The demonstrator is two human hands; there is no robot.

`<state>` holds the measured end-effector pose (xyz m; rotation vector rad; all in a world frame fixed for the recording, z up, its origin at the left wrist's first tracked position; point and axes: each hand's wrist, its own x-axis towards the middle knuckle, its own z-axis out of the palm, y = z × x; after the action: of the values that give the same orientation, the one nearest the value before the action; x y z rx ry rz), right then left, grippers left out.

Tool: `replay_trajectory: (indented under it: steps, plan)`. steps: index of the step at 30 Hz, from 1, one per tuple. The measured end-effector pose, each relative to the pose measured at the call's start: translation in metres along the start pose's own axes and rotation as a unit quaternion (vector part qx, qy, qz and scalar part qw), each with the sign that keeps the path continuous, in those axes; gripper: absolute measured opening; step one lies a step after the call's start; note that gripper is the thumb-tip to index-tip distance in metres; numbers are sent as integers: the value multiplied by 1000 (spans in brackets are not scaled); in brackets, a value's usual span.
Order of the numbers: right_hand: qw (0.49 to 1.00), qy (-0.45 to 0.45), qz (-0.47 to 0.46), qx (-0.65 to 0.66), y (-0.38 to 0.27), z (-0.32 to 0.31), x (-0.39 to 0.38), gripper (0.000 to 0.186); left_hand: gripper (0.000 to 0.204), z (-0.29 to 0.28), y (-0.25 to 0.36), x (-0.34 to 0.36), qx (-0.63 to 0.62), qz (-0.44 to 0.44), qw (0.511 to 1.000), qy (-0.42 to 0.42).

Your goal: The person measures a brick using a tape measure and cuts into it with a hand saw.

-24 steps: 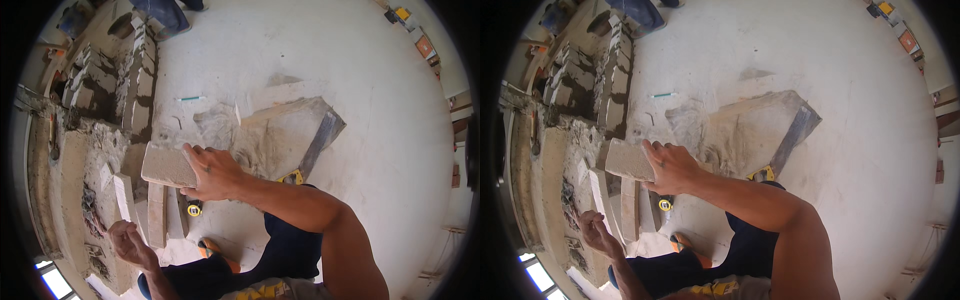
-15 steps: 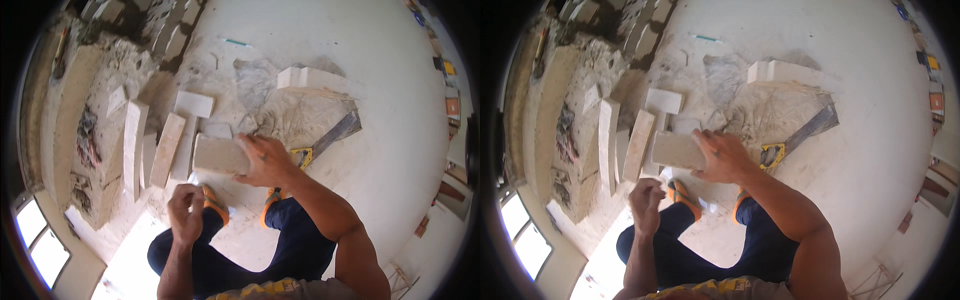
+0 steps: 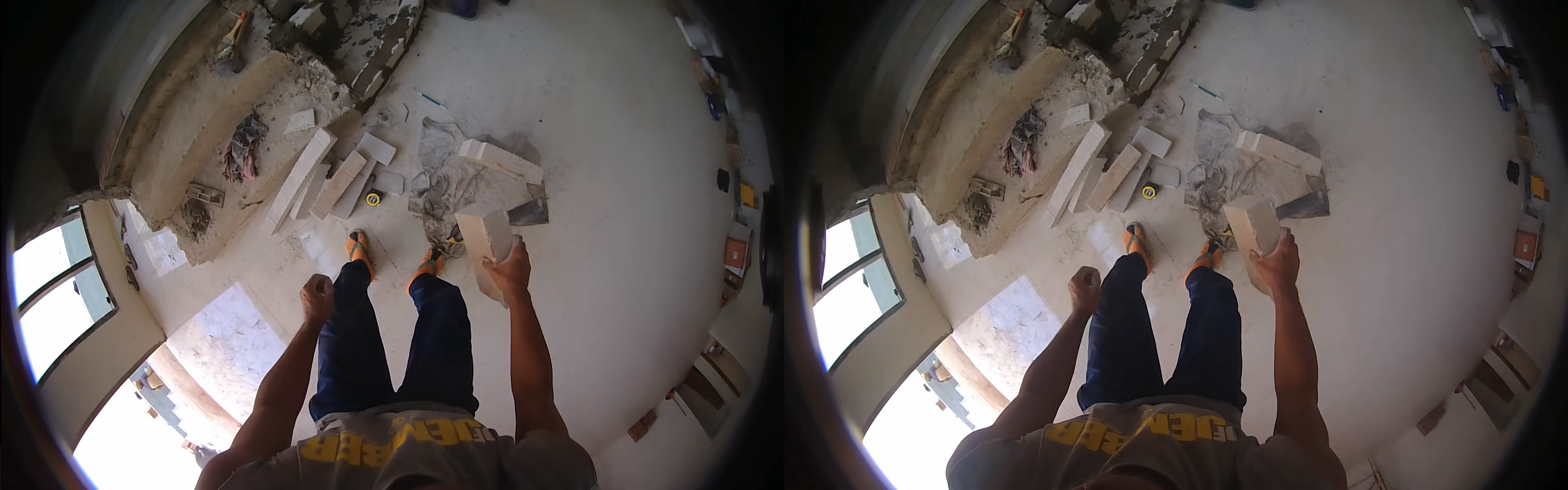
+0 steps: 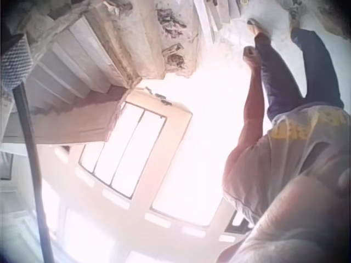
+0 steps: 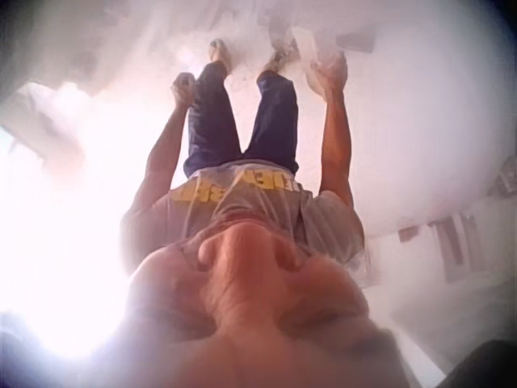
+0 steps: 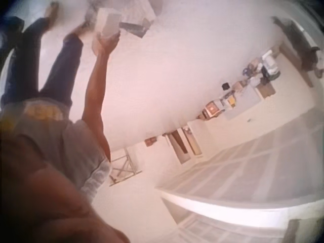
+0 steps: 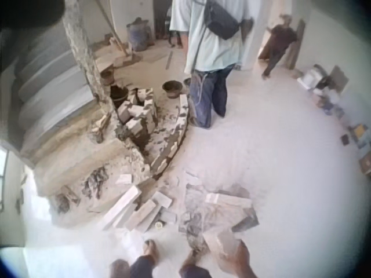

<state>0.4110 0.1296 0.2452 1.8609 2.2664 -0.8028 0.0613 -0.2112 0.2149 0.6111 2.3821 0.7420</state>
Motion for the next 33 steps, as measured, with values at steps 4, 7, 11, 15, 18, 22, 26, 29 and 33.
replay_trajectory:
  steps: [4, 7, 11, 15, 18, 22, 26, 29, 33]
  plan:
    - [980, -33, 198, -13, 68, -62, -94, 105, 30, -110, -7, -21, -116, -247, 962, -33]
    - [955, -94, 281, -16, 131, -50, -156, 120, 30, -171, -41, -99, -188, -376, 905, 72]
    - [883, -166, 438, -35, 199, -48, -255, 136, 21, -164, -52, -144, -122, -397, 908, 51]
    - [907, -220, 354, -55, 201, -56, -302, 129, 36, -131, -55, -210, 244, -226, 909, -253]
    - [917, -188, 349, -37, 201, -56, -297, 124, 35, -99, -39, -228, 177, -183, 903, -346]
    - [936, -122, 331, -8, 196, -62, -262, 118, 35, -58, -23, -207, 164, -159, 903, -363]
    - [958, -36, 283, 13, 175, -69, -214, 111, 35, -20, -10, -166, 170, -131, 925, -313]
    - [975, 38, 211, 58, 155, -85, -175, 106, 35, 3, 14, -127, 141, -104, 951, -255]
    - [972, 116, 109, 171, 97, -128, -114, 108, 34, 9, 53, -87, 57, -99, 973, -200]
